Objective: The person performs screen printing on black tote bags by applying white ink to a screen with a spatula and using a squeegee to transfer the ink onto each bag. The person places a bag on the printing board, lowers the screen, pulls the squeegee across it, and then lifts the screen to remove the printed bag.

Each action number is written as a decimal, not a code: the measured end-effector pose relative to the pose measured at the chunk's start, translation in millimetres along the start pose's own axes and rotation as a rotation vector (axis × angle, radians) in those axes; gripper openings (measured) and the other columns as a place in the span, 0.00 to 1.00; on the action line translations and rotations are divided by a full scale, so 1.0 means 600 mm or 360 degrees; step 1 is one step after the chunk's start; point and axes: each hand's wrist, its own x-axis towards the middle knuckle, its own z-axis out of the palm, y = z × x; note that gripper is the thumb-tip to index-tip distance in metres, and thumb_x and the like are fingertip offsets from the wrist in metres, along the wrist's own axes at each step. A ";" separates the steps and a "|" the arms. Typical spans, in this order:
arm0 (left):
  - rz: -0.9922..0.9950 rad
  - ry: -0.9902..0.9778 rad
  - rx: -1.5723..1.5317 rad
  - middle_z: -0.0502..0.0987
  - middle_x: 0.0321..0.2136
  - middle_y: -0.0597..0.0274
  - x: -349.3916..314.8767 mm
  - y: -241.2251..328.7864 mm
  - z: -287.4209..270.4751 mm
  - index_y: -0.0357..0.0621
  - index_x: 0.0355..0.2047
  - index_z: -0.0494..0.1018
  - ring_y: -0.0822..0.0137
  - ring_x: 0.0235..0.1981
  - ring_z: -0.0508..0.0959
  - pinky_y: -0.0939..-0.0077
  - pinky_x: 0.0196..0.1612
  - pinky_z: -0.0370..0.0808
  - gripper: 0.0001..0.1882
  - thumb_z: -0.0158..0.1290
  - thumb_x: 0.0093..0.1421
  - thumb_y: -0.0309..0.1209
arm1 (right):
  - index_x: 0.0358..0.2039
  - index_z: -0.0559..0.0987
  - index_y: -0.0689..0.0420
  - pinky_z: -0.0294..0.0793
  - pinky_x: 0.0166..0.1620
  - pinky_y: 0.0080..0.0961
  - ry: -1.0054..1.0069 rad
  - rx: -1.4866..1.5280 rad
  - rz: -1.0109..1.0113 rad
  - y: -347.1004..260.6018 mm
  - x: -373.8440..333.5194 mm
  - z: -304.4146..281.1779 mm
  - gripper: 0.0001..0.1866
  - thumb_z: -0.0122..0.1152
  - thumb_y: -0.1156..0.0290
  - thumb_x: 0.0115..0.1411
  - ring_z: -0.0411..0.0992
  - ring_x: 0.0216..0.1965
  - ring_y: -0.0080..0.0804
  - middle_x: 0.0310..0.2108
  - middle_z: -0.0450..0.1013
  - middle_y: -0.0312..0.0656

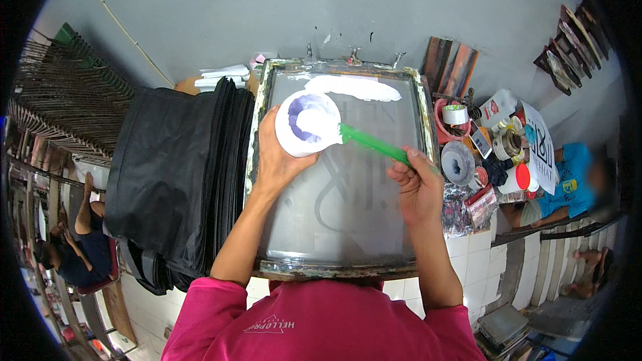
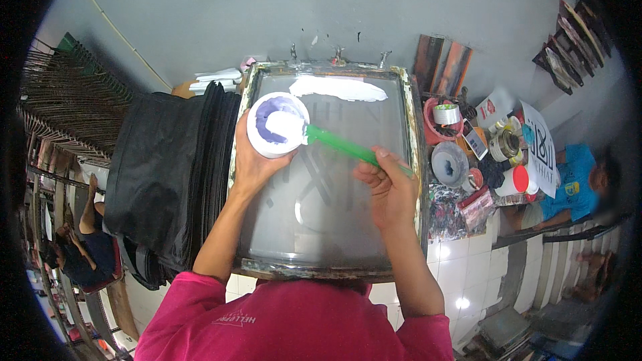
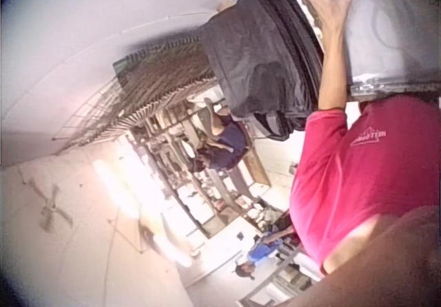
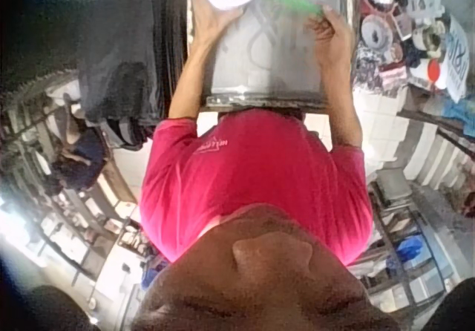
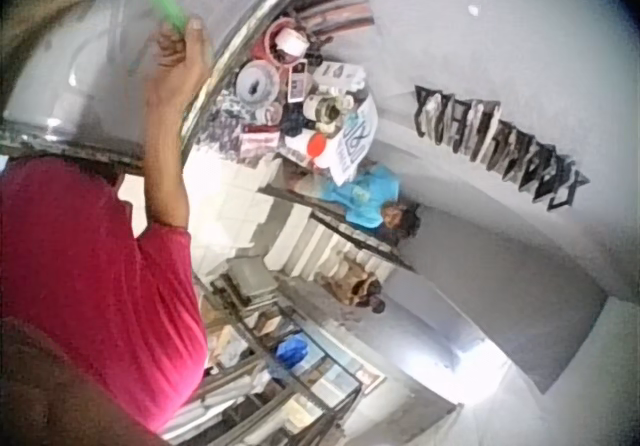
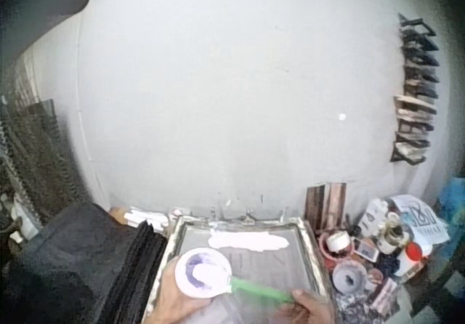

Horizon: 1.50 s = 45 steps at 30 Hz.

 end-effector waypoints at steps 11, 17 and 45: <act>-0.0181 -0.0248 0.0334 0.69 0.57 0.40 0.024 0.059 -0.067 0.30 0.63 0.62 0.43 0.61 0.68 0.54 0.66 0.64 0.53 0.74 0.36 0.30 | 0.48 0.76 0.71 0.86 0.44 0.34 0.0123 -0.0075 -0.0407 -0.013 0.121 0.053 0.14 0.60 0.72 0.68 0.82 0.36 0.38 0.41 0.79 0.51; -0.0618 0.0103 0.0025 0.69 0.56 0.44 -0.019 0.079 -0.170 0.31 0.66 0.54 0.53 0.57 0.74 0.62 0.61 0.71 0.59 0.76 0.37 0.30 | 0.49 0.78 0.66 0.81 0.46 0.34 -0.0133 -0.1242 -0.0842 0.136 0.191 0.075 0.13 0.59 0.71 0.69 0.81 0.40 0.43 0.43 0.79 0.52; -0.0085 -0.0272 0.0168 0.66 0.60 0.41 -0.023 0.046 -0.094 0.33 0.66 0.57 0.42 0.62 0.68 0.55 0.67 0.64 0.57 0.76 0.37 0.33 | 0.43 0.82 0.68 0.85 0.37 0.33 -0.0489 -0.1026 -0.0578 -0.181 -0.026 0.092 0.11 0.64 0.73 0.65 0.83 0.28 0.38 0.33 0.81 0.51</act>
